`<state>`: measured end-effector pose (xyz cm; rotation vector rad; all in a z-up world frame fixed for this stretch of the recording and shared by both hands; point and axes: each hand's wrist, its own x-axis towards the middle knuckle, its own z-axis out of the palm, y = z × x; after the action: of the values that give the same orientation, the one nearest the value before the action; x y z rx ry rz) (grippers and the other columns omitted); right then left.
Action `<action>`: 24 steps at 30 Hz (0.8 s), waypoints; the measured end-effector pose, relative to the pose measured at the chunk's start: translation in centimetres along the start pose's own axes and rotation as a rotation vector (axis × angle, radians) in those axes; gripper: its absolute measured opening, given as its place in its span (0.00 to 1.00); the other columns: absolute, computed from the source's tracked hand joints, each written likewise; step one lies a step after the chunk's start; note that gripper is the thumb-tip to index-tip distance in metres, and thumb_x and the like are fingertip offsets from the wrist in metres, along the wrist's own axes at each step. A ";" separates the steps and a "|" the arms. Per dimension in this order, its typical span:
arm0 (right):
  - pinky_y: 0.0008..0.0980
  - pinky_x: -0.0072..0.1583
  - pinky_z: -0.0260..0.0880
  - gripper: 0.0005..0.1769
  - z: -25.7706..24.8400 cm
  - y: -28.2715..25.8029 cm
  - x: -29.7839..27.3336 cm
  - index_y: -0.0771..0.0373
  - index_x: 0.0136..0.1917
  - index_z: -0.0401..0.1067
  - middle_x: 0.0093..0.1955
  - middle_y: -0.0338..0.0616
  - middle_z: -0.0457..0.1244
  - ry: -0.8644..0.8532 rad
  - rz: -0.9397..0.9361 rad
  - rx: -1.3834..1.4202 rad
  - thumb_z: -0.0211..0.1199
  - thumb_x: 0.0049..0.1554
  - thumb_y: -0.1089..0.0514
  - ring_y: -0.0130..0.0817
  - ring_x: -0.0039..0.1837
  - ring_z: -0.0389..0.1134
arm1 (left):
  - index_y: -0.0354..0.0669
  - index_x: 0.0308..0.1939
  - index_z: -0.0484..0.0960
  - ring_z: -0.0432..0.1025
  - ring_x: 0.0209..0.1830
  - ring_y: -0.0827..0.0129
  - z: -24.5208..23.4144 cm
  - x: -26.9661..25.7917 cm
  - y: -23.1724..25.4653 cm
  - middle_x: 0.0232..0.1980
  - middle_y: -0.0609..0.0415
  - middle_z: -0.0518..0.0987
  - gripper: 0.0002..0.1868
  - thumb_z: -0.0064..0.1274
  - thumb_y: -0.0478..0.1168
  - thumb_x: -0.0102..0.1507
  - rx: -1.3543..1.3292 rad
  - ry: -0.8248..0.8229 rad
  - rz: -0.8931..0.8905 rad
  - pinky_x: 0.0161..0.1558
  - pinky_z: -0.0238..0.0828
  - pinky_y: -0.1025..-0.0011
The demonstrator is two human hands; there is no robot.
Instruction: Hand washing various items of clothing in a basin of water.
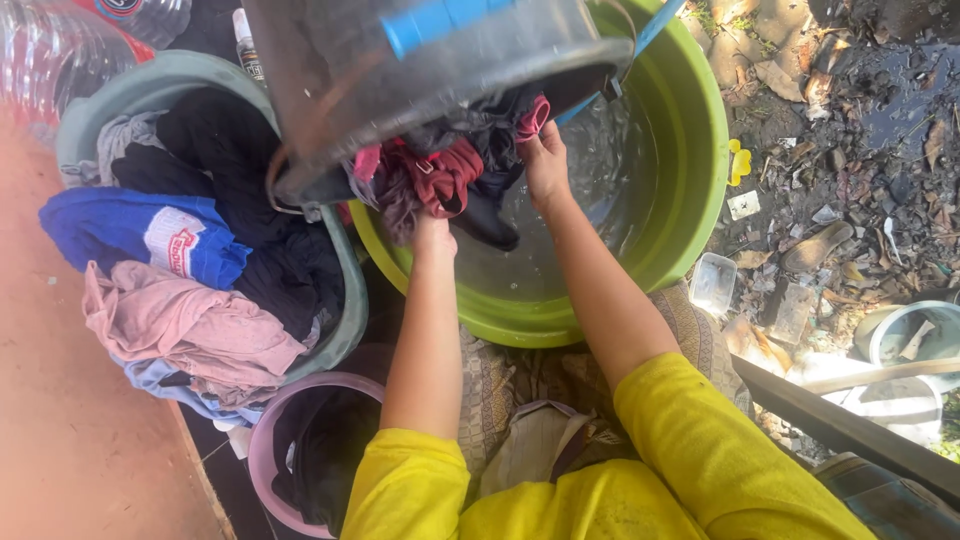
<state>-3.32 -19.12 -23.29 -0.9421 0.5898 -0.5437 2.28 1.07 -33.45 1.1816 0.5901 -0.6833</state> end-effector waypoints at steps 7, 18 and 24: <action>0.27 0.53 0.65 0.19 -1.2 0.0 0.6 0.54 0.64 0.69 0.46 0.30 0.65 0.044 0.213 0.001 0.51 0.64 0.46 0.23 0.45 0.62 | 0.47 0.69 0.71 0.61 0.66 0.75 4.4 -10.9 8.9 0.70 0.61 0.70 0.35 0.59 0.45 0.58 -0.089 -0.017 0.125 0.63 0.51 0.66; 0.38 0.56 0.64 0.36 0.1 0.8 -0.1 0.55 0.72 0.62 0.60 0.39 0.66 0.017 0.164 -0.327 0.68 0.54 0.46 0.33 0.57 0.65 | 0.39 0.64 0.73 0.69 0.59 0.69 2.9 -9.5 8.5 0.64 0.55 0.74 0.30 0.59 0.39 0.57 -0.248 -0.058 0.320 0.60 0.64 0.67; 0.33 0.61 0.67 0.33 1.2 -3.1 -0.4 0.47 0.73 0.57 0.62 0.33 0.67 -0.074 0.351 0.054 0.51 0.60 0.34 0.31 0.60 0.68 | 0.34 0.61 0.75 0.73 0.55 0.65 -3.3 2.2 -0.3 0.60 0.52 0.76 0.28 0.58 0.35 0.57 -0.338 -0.086 0.410 0.58 0.71 0.68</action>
<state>-3.33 -19.65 -19.94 -0.7820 0.6537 -0.2086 3.30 3.80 -36.13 0.9121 0.3561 -0.2692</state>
